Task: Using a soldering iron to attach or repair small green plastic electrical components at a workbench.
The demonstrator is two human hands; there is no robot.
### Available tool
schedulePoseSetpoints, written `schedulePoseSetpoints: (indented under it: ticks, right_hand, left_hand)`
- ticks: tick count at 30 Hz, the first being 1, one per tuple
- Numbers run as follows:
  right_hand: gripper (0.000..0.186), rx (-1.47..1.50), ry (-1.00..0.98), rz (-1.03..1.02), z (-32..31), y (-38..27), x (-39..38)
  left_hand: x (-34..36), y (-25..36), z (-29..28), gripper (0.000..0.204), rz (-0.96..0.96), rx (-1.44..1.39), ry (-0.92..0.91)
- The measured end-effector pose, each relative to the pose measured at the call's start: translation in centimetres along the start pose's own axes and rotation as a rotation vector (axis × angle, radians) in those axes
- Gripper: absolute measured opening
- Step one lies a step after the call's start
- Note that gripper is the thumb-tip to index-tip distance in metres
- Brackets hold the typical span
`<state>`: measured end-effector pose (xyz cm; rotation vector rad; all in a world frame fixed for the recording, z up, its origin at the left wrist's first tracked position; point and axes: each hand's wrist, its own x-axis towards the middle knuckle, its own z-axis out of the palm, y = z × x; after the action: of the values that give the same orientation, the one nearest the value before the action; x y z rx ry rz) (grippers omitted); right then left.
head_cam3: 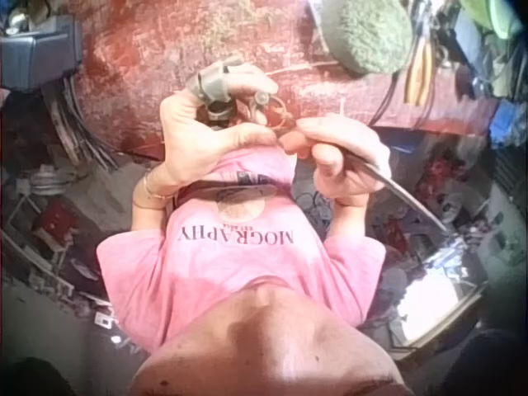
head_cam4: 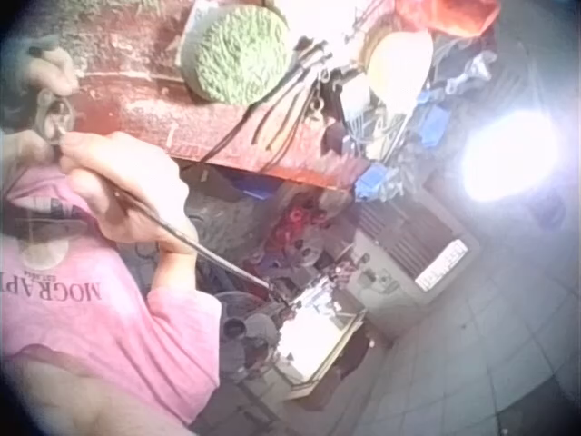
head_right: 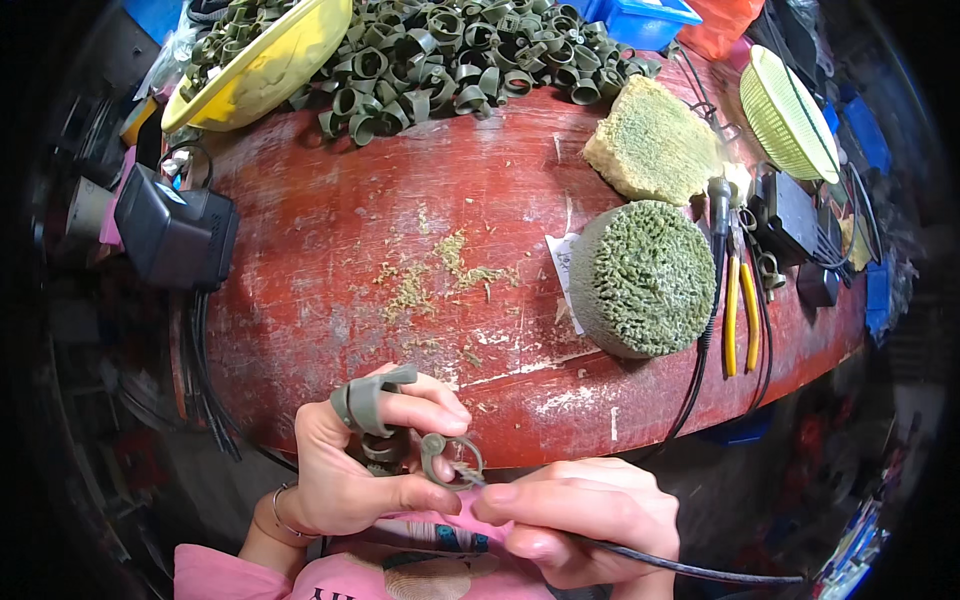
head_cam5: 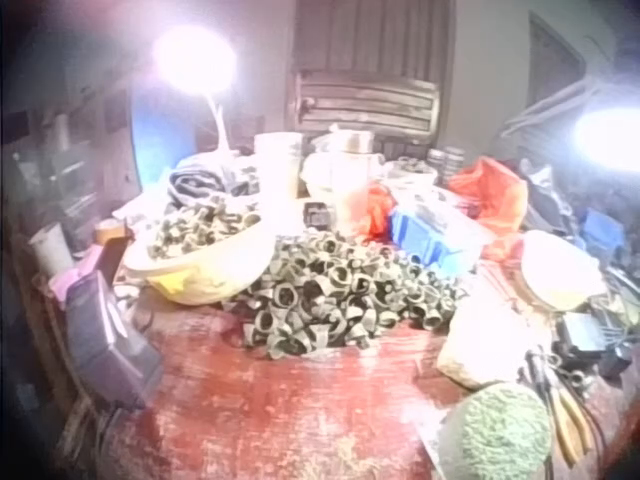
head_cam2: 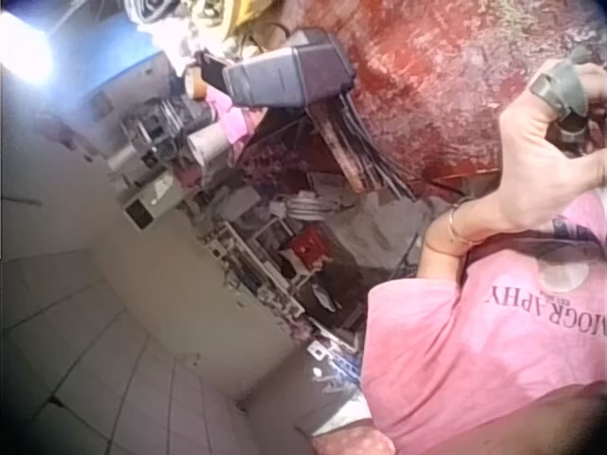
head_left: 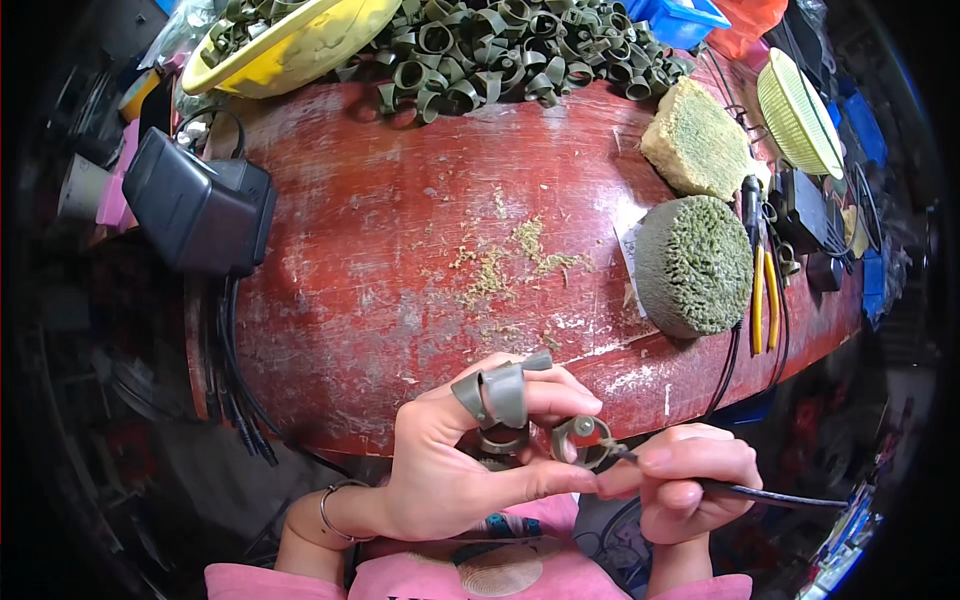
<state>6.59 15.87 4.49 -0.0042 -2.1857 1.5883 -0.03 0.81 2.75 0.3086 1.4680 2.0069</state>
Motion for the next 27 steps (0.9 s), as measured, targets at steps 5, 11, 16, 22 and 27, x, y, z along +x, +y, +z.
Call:
schedulePoseSetpoints:
  ticks: [5,11,16,22,27]
  right_hand:
    - [0.018,0.266,-0.113,-0.069,-0.2,0.8,-0.6]
    - [0.019,0.214,-0.177,-0.067,0.0,0.9,-0.4]
    - [0.021,-0.142,-0.284,-0.233,-0.2,-0.2,-0.3]
    - [0.042,-0.355,-0.038,-0.259,-0.4,0.2,-1.0]
    - [0.026,-0.209,-0.115,-0.068,0.6,0.2,0.1]
  left_hand:
    - [-0.1,-0.3,-0.4,0.039,0.051,0.016,-0.048]
    - [-0.4,-0.2,-0.4,0.036,0.128,0.067,-0.052]
    - [-0.6,0.1,-0.9,0.037,0.047,0.157,-0.01]
    - [-0.6,0.0,-0.3,0.035,0.06,0.2,0.037]
    - [-0.5,0.4,0.3,0.041,0.29,0.629,0.101]
